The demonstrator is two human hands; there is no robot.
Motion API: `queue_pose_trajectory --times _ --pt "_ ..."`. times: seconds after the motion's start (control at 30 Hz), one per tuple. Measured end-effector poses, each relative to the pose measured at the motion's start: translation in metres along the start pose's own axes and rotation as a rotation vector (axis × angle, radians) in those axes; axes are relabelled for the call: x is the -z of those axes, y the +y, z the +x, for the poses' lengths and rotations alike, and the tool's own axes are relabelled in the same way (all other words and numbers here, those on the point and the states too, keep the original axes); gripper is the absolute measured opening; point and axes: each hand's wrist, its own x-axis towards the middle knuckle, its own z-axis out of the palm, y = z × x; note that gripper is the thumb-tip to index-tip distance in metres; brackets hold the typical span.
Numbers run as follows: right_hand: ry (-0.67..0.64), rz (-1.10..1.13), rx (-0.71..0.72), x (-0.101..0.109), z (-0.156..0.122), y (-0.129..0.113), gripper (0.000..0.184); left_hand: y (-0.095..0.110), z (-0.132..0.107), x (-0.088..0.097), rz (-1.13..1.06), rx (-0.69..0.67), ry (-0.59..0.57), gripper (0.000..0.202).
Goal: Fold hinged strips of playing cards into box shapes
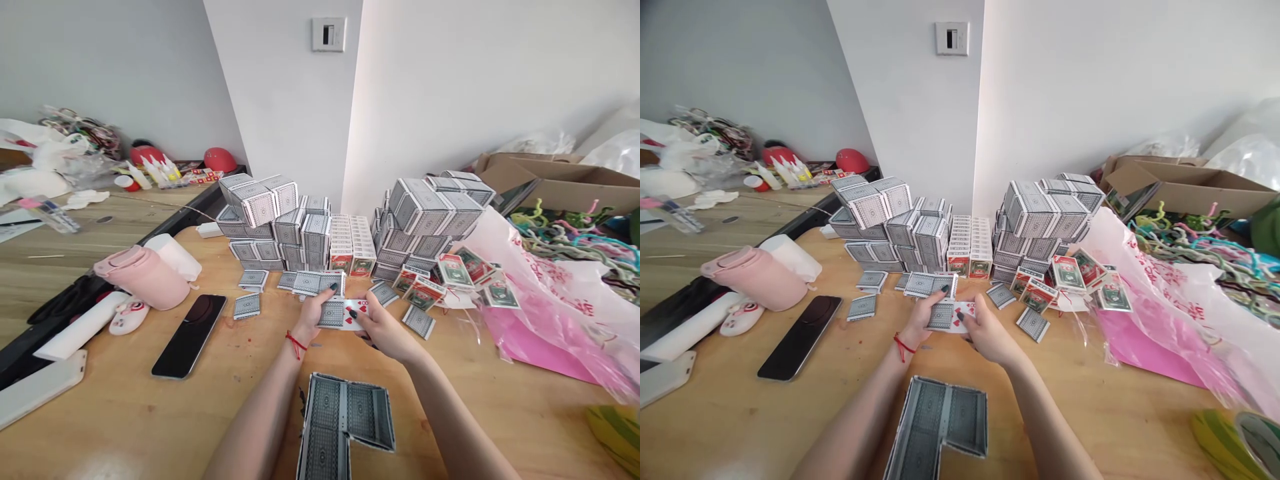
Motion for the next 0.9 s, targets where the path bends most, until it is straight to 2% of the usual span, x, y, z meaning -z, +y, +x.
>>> queue_pose_trajectory --times 0.27,0.47,0.57,0.63,0.7,0.8,0.9 --pt "-0.067 0.041 -0.019 -0.013 0.007 0.012 0.025 -0.006 -0.001 -0.005 0.027 -0.047 -0.028 0.023" --pt "-0.085 -0.019 -0.007 -0.011 0.01 0.019 0.026 -0.01 0.0 -0.005 0.076 -0.105 -0.007 0.02" --pt "-0.1 -0.029 -0.012 -0.006 0.014 0.024 0.028 -0.012 0.0 -0.005 0.213 -0.158 0.023 0.018" --pt "-0.089 0.02 0.0 0.001 0.017 0.03 0.03 -0.012 0.0 -0.004 0.322 -0.19 0.003 0.017" --pt "-0.079 0.114 0.043 0.009 0.022 0.037 0.034 -0.011 0.001 -0.004 0.39 -0.21 -0.078 0.017" --pt "0.01 0.228 0.079 0.018 0.028 0.049 0.038 -0.011 0.005 -0.001 0.396 -0.222 -0.185 0.02" --pt "0.119 0.283 0.105 0.021 0.034 0.058 0.041 -0.015 0.011 0.004 0.405 -0.259 -0.142 0.024"
